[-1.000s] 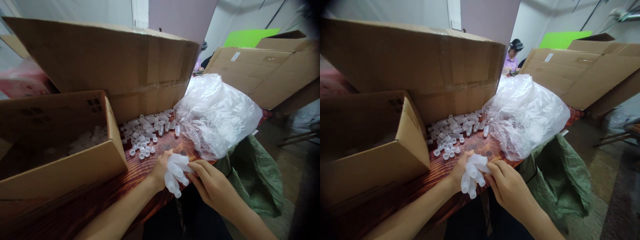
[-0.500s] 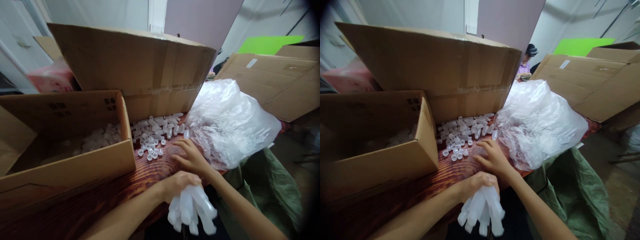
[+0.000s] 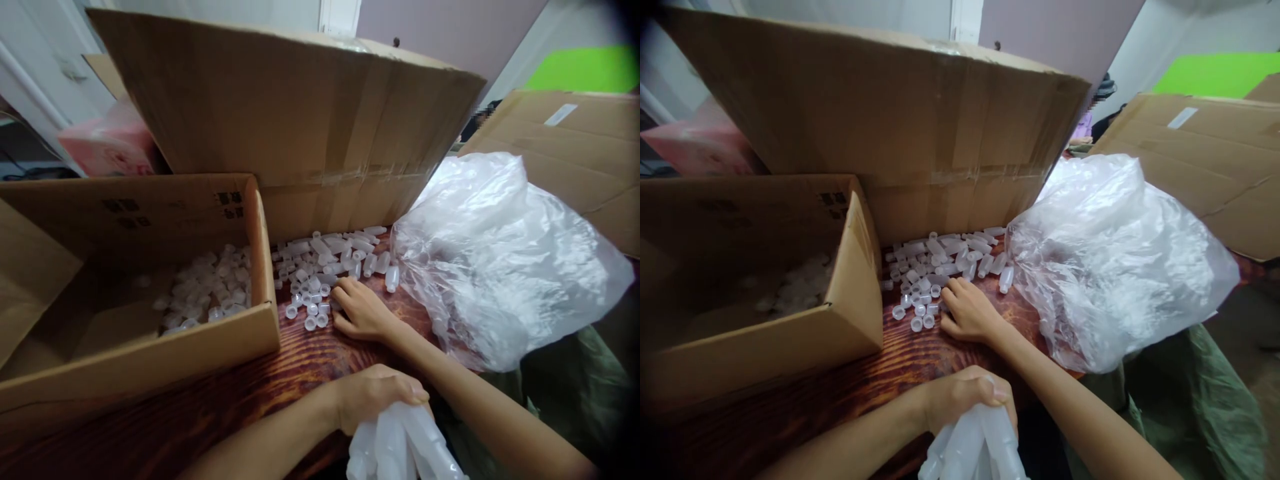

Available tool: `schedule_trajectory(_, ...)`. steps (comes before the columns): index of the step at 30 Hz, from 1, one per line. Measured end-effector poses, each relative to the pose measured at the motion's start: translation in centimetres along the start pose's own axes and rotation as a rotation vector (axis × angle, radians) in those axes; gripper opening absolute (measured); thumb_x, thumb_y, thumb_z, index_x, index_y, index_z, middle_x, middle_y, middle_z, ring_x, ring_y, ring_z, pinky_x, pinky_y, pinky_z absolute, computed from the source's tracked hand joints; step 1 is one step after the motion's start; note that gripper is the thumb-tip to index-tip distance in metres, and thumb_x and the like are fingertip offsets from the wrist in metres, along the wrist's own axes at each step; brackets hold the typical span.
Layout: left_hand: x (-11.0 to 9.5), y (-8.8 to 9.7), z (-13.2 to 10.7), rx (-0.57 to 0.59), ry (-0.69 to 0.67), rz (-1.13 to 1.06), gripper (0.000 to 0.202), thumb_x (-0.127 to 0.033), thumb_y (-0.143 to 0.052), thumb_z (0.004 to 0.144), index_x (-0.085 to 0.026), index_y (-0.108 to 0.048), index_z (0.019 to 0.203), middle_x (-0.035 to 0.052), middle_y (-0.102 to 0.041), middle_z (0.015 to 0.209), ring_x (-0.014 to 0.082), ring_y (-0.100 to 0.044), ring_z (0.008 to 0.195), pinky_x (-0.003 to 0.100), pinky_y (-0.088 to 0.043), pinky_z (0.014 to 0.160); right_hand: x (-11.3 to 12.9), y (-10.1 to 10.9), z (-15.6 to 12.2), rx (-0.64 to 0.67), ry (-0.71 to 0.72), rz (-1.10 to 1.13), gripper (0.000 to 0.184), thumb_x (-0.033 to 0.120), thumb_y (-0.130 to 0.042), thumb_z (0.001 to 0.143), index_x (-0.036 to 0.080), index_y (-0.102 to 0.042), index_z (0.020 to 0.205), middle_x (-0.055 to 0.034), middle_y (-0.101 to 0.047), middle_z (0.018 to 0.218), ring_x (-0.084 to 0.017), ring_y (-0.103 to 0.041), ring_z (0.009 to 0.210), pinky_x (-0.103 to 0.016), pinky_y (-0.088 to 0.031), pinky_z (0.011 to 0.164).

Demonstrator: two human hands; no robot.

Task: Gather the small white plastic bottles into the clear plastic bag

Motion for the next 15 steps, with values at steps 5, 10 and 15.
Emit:
schedule_trajectory(5, -0.4, 1.1, 0.3, -0.104, -0.119, -0.062, 0.037, -0.048, -0.056, 0.059, -0.012, -0.063, 0.063, 0.0042, -0.056, 0.057, 0.0112, -0.046, 0.046, 0.023, -0.032, 0.044, -0.2, -0.7, -0.2, -0.045, -0.175, 0.097, 0.015, 0.023, -0.045, 0.087, 0.013, -0.056, 0.09, -0.014, -0.056, 0.095, -0.023, -0.053, 0.075, -0.035, -0.046, 0.069)
schedule_trajectory(10, -0.1, 3.0, 0.6, -0.248, -0.194, -0.291, 0.041, -0.054, -0.058, 0.064, -0.013, -0.058, 0.068, 0.0047, -0.057, 0.058, 0.014, -0.052, 0.05, 0.024, -0.042, 0.049, -2.0, -0.3, -2.7, -0.232, -0.392, 0.306, 0.021, 0.027, -0.053, 0.081, 0.015, -0.057, 0.098, -0.0102, -0.062, 0.089, -0.022, -0.059, 0.074, -0.031, -0.047, 0.066)
schedule_trajectory(15, -0.6, 3.3, 0.8, -0.132, -0.166, -0.478, 0.062, -0.068, -0.042, 0.073, -0.01, -0.061, 0.086, 0.0159, -0.067, 0.076, 0.0224, -0.06, 0.048, 0.026, -0.039, 0.036, -2.9, 2.9, -8.5, -0.544, -0.673, 0.54, 0.033, 0.036, -0.033, 0.095, 0.016, -0.044, 0.119, -0.0036, -0.063, 0.079, -0.012, -0.045, 0.045, -0.023, -0.037, 0.041)
Point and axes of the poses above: each hand's wrist, its own z-axis towards the middle knuckle, its own y-axis out of the back of the hand, x = y × z, the point moved 4 cm from there along z, towards the middle knuckle
